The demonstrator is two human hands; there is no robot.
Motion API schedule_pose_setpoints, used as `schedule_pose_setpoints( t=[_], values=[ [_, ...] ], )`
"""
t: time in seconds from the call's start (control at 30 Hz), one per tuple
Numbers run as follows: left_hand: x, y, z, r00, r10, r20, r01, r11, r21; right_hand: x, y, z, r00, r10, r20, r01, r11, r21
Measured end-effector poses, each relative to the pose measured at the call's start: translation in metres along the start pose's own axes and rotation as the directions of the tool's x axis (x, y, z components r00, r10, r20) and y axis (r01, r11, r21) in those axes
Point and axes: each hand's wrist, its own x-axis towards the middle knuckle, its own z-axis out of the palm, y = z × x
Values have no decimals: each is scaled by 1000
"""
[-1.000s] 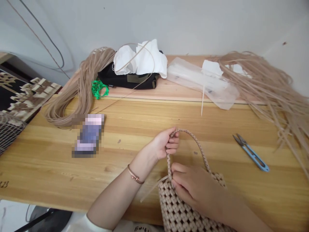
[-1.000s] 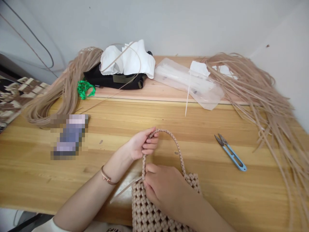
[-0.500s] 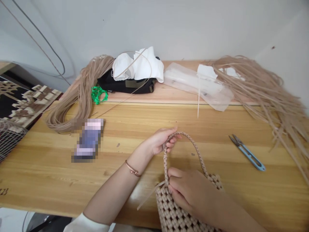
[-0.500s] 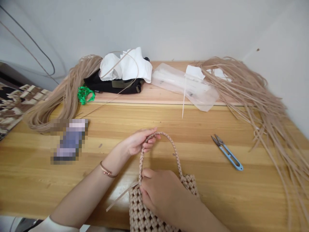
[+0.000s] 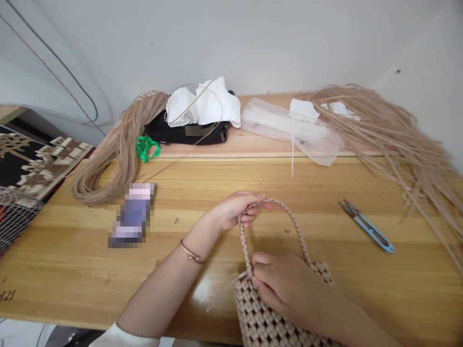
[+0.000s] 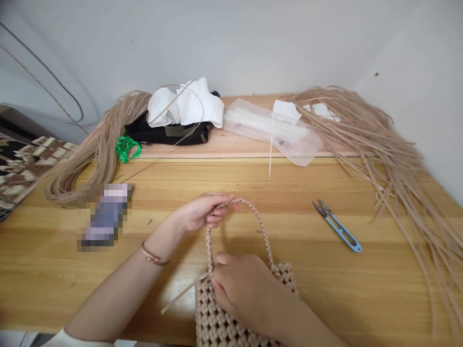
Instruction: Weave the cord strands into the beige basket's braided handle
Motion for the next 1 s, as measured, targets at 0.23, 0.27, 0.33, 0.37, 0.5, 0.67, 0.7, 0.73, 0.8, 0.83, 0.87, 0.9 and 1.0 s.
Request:
schedule_pose_setpoints(
  t=[0.23, 0.27, 0.33, 0.37, 0.5, 0.67, 0.7, 0.73, 0.8, 0.83, 0.87, 0.9, 1.0],
  values=[
    [11, 14, 3, 999, 21, -25, -18, 992, 127, 2, 2, 0, 1000, 4, 5, -4, 1000, -2],
    [11, 13, 3, 999, 33, -29, -29, 989, 145, 2, 3, 0, 1000, 6, 3, -6, 1000, -2],
    [12, 11, 5, 997, 58, -41, -50, 983, 176, 1, 3, 0, 1000, 10, -1, -10, 1000, -3],
    [12, 9, 5, 996, 72, -49, -61, 980, 189, 0, 4, 0, 1000, 13, -4, -13, 1000, -4],
    [9, 2, 7, 990, 119, -80, -99, 971, 219, -1, 4, 1, 1000, 13, -7, -13, 1000, -7],
    [8, 0, 10, 987, 135, -83, -113, 967, 227, -1, 5, 1, 1000, 15, -4, -15, 1000, -8],
    [8, 0, 10, 988, 132, -80, -111, 968, 226, 0, 4, 1, 1000, 17, -3, -17, 1000, -8],
    [9, 1, 10, 988, 130, -79, -109, 969, 223, 0, 4, 1, 1000, 16, -3, -16, 1000, -9],
    [12, 4, 10, 988, 130, -83, -109, 970, 218, 0, 4, 0, 1000, 15, -3, -15, 1000, -9],
    [13, 6, 10, 988, 131, -85, -110, 970, 216, 0, 4, 0, 1000, 16, -2, -16, 1000, -9],
    [15, 7, 10, 988, 130, -85, -110, 970, 215, 0, 3, 0, 1000, 17, -3, -17, 1000, -10],
    [16, 9, 10, 989, 129, -79, -109, 970, 216, 0, 3, -1, 1000, 19, -2, -19, 1000, -12],
    [20, 11, 13, 992, 123, -43, -110, 967, 232, 0, 2, -1, 1000, 21, -3, -21, 1000, -16]
  ],
)
